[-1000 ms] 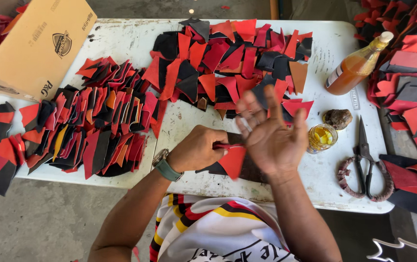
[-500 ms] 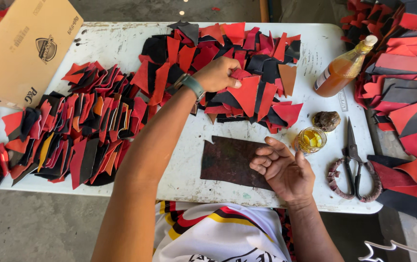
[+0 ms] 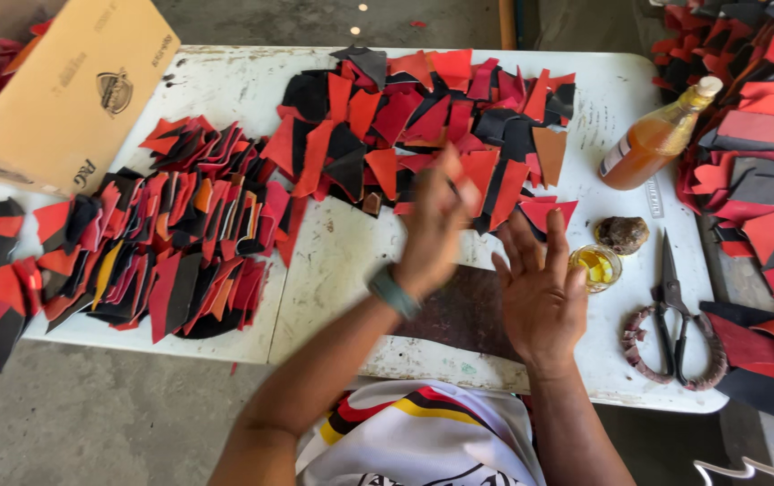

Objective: The person sits at an outdoor table covered with piles of red and black foam pieces. They pick up individual pieces, spread glue on them from a small jar using a finger, press matching pieces together, and place the glued pairs onto a growing stack on the table.

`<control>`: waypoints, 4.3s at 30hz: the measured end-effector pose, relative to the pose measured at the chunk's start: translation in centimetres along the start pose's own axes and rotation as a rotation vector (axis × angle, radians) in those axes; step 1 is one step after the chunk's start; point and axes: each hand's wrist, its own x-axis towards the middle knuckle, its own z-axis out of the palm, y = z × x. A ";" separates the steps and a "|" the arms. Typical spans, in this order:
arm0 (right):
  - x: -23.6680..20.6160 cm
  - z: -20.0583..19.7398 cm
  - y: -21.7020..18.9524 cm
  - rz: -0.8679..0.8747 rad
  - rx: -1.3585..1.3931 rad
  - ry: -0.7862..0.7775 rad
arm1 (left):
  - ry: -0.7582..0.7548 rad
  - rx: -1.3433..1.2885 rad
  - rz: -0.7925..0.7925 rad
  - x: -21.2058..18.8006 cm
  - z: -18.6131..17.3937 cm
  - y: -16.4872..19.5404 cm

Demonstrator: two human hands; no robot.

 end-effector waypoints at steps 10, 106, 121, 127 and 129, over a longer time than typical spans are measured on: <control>-2.4 11.7 1.5 -0.143 -0.520 -0.231 | -0.021 -0.254 0.118 -9.9 -0.8 5.1; -3.0 3.6 4.9 0.053 -0.435 -0.246 | -0.116 -0.108 -0.256 -13.2 -23.4 2.6; -1.8 4.1 6.4 0.105 -0.333 -0.051 | -0.253 -0.804 -0.483 -14.0 -15.5 1.4; -1.5 3.6 6.6 0.066 -0.288 0.009 | -0.281 -0.778 -0.442 -15.3 -14.9 0.0; -1.4 3.5 6.6 0.053 -0.273 0.019 | -0.303 -0.707 -0.452 -15.6 -14.7 -0.4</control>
